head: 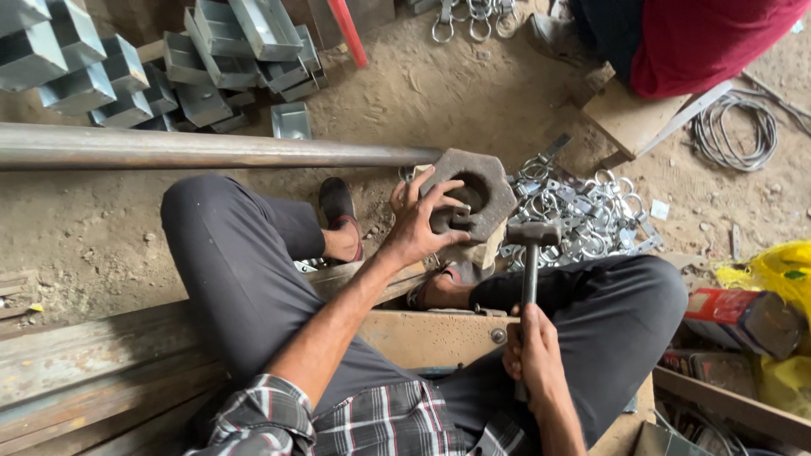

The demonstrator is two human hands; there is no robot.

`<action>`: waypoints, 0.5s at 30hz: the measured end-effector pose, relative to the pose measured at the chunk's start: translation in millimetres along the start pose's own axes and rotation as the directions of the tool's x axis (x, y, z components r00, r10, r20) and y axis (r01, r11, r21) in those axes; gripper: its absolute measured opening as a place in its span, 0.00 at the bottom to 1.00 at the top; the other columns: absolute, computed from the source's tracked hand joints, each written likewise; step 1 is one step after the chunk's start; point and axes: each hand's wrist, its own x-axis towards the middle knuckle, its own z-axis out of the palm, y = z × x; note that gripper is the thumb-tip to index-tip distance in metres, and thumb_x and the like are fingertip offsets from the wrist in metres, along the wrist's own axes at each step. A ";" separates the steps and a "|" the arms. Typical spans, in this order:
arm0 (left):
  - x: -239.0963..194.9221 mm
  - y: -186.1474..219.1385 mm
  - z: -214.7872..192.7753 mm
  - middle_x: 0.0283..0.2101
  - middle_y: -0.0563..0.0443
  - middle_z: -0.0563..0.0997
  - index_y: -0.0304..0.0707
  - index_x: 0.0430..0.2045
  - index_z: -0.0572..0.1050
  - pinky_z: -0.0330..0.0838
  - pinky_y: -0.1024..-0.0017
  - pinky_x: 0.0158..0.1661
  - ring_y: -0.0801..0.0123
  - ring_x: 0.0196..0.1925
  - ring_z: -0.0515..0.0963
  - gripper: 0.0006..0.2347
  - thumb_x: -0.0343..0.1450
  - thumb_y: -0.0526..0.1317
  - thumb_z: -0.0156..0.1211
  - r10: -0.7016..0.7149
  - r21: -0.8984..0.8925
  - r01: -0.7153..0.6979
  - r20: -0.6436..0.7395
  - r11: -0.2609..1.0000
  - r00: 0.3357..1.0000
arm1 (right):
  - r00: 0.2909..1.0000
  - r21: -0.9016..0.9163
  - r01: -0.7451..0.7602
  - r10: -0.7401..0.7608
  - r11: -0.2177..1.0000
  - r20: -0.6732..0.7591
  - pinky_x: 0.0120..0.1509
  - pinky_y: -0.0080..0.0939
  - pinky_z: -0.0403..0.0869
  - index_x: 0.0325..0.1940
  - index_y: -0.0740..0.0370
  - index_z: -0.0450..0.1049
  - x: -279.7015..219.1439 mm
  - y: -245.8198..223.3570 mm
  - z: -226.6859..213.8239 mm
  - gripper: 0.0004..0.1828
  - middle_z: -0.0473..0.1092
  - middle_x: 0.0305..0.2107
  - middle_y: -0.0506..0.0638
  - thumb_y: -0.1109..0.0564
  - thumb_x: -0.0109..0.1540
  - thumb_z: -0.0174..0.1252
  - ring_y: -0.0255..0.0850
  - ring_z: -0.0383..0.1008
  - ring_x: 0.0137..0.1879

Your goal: The person assembles metal links and rings using a hammer and a metal jig. The person places small metal components into the jig, uses a hammer to shape or join them, and sets the completed links aside onto a pile on the floor.

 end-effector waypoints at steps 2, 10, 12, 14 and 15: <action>-1.1 0.6 -1.9 0.54 0.62 0.85 0.48 0.67 0.62 0.29 0.41 0.70 0.61 0.79 0.44 0.43 0.58 0.56 0.80 0.018 -0.024 -0.018 -0.010 1.000 1.000 | 0.999 -0.130 0.050 -0.052 0.990 -0.011 0.14 0.33 0.54 0.43 0.60 0.66 -8.4 -5.0 6.2 0.19 0.55 0.13 0.44 0.43 0.71 0.40 0.32 0.52 0.13; 0.3 -6.8 -1.5 0.57 0.62 0.82 0.45 0.76 0.35 0.29 0.45 0.73 0.64 0.81 0.43 0.60 0.56 0.55 0.81 -0.024 -0.141 0.027 0.024 0.990 0.999 | 0.866 -0.776 0.359 -0.495 0.519 0.070 0.17 0.40 0.56 0.37 0.64 0.66 -34.1 -79.1 32.2 0.17 0.63 0.10 0.53 0.48 0.71 0.46 0.37 0.58 0.12; 1.7 -7.9 0.1 0.56 0.63 0.83 0.42 0.75 0.33 0.30 0.46 0.74 0.64 0.81 0.44 0.61 0.56 0.55 0.81 -0.048 -0.142 0.052 0.037 0.988 0.998 | 0.817 -0.781 0.425 -0.565 0.458 0.113 0.17 0.43 0.54 0.37 0.65 0.65 -35.3 -87.3 42.1 0.16 0.62 0.09 0.55 0.50 0.71 0.47 0.39 0.56 0.11; 0.9 -10.4 0.9 0.56 0.62 0.83 0.40 0.75 0.32 0.31 0.46 0.73 0.63 0.81 0.45 0.62 0.55 0.54 0.81 -0.053 -0.144 0.057 0.031 0.988 0.998 | 0.847 -0.773 0.407 -0.518 0.487 0.119 0.13 0.43 0.55 0.37 0.64 0.65 -27.5 -85.2 49.1 0.14 0.64 0.09 0.53 0.51 0.70 0.47 0.38 0.59 0.10; 0.9 -11.4 1.7 0.57 0.60 0.82 0.39 0.75 0.32 0.31 0.46 0.72 0.62 0.80 0.46 0.63 0.54 0.54 0.82 -0.044 -0.147 0.046 0.017 0.988 0.999 | 0.860 -0.769 0.396 -0.496 0.501 0.119 0.12 0.43 0.56 0.37 0.64 0.65 -22.4 -82.0 50.0 0.14 0.65 0.08 0.51 0.51 0.70 0.46 0.37 0.60 0.10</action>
